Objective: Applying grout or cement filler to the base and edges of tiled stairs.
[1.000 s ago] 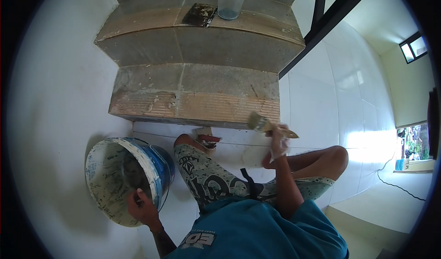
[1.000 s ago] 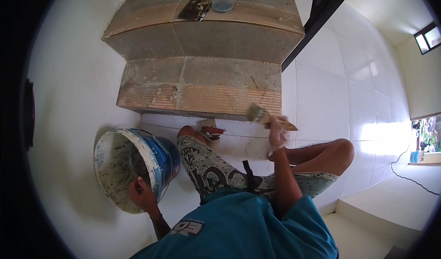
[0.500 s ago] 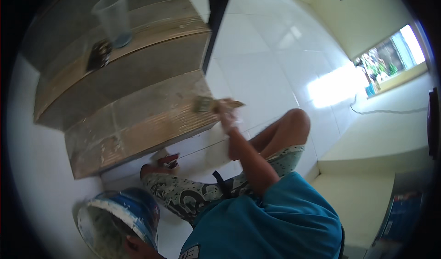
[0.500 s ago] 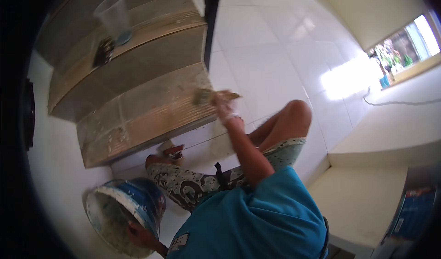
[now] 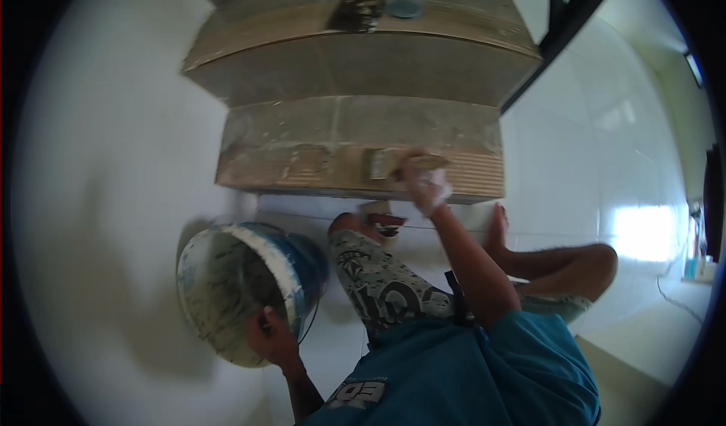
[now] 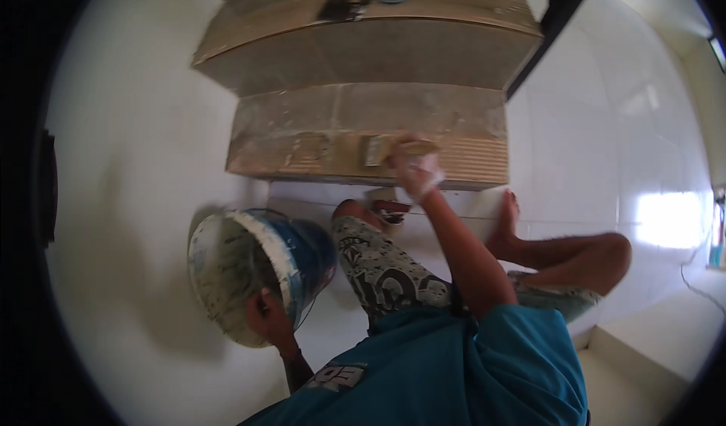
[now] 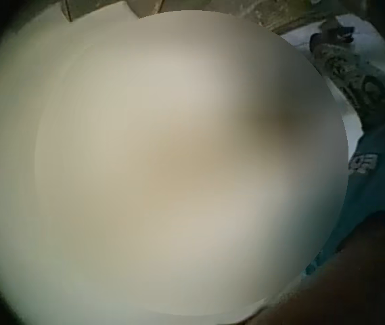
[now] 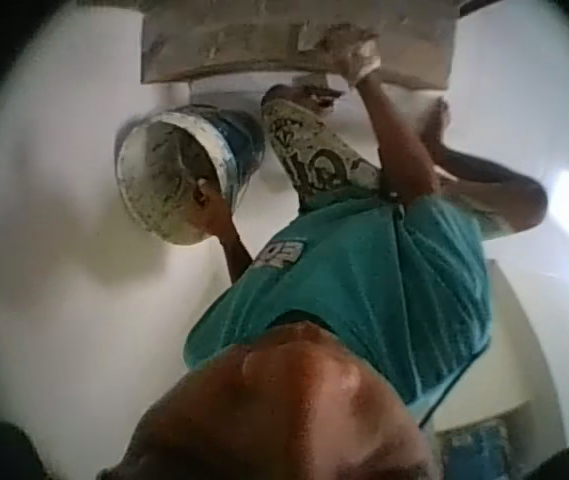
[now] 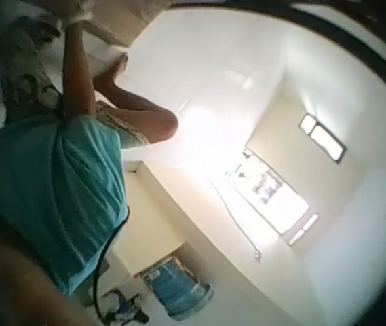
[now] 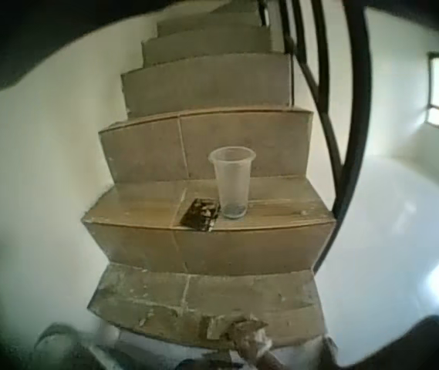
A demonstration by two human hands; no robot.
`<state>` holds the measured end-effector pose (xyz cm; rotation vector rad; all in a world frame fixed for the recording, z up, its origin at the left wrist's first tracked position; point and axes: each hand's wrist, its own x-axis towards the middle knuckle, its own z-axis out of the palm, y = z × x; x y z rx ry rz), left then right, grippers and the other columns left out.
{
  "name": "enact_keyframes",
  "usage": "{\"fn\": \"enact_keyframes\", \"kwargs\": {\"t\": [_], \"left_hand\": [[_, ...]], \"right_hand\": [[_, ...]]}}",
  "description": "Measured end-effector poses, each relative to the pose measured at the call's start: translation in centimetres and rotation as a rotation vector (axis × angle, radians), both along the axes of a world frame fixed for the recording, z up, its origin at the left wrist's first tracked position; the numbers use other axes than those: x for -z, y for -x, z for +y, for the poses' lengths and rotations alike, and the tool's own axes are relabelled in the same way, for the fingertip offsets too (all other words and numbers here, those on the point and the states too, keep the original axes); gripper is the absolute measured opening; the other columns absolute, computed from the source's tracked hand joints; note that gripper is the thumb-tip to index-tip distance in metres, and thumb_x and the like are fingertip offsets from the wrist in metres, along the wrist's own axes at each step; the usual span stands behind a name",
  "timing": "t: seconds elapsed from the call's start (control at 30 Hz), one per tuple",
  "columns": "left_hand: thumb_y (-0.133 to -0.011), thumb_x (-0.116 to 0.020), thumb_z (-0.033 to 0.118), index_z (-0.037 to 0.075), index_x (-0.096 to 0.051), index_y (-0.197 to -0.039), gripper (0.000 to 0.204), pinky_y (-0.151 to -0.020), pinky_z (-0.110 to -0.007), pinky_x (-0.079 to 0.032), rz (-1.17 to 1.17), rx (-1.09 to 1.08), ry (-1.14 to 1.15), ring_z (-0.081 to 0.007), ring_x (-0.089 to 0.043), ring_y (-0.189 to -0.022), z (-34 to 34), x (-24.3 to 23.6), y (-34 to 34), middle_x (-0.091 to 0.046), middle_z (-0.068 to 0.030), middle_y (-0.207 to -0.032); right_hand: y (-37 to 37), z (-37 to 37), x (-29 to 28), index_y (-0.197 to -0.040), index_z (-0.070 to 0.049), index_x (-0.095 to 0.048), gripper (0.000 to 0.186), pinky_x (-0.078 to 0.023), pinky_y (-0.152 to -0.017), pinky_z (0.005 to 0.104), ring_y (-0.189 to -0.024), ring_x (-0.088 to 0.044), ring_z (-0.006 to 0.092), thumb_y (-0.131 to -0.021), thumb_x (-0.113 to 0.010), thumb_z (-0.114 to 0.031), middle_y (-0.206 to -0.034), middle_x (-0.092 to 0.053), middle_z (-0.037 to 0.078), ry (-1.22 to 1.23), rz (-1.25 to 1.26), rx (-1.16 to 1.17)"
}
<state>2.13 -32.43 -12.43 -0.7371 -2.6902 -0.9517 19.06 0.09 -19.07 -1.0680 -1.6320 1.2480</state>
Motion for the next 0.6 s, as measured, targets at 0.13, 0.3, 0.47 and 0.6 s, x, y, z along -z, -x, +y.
{"fn": "enact_keyframes", "kwargs": {"t": [0.13, 0.3, 0.47, 0.6], "left_hand": [[-0.080, -0.062, 0.013, -0.001, -0.059, -0.080, 0.014, -0.054, -0.031, -0.042, -0.127, -0.066, -0.066, -0.0203, -0.053, -0.058, 0.2, -1.0, -0.6, -0.059, -0.0102, -0.068], [-0.082, -0.060, 0.014, -0.001, -0.060, -0.081, 0.015, -0.053, -0.029, -0.041, -0.113, -0.091, -0.040, -0.0173, -0.053, -0.059, -0.6, -1.1, -0.7, -0.060, -0.0091, -0.069], [-0.081, -0.060, 0.014, -0.001, -0.059, -0.082, 0.015, -0.055, -0.031, -0.042, -0.140, -0.106, 0.002, -0.0213, -0.054, -0.061, 0.2, -1.8, -1.2, -0.059, -0.0110, -0.071], [-0.082, -0.060, 0.013, -0.001, -0.059, -0.082, 0.015, -0.055, -0.032, -0.043, -0.129, -0.085, -0.010, -0.0222, -0.055, -0.061, 0.3, -1.8, -1.1, -0.060, -0.0116, -0.072]], "right_hand": [[8.7, -0.2, 2.1, -0.083, -0.004, -0.057, 0.023, -0.047, -0.058, 0.0365, -0.064, -0.060, 0.0211, -0.080, -0.060, -0.026, -0.070, -0.061, 0.011, -0.343, -0.366, 0.120], [4.4, -0.1, 3.9, -0.084, -0.004, -0.058, 0.023, -0.047, -0.055, 0.0355, -0.063, -0.060, 0.0196, -0.079, -0.061, -0.026, -0.070, -0.061, 0.012, 0.188, -0.115, 0.135], [-8.1, -0.2, -1.4, -0.082, -0.001, -0.053, 0.017, -0.045, -0.047, 0.0260, -0.057, -0.057, 0.0122, -0.084, -0.056, -0.018, -0.068, -0.059, 0.009, 0.050, -0.088, 0.247], [-14.9, -0.7, -1.7, -0.086, -0.003, -0.046, 0.020, -0.046, -0.051, 0.0241, -0.058, -0.055, 0.0116, -0.088, -0.055, -0.020, -0.071, -0.056, 0.008, 0.059, 0.079, 0.248]]}}
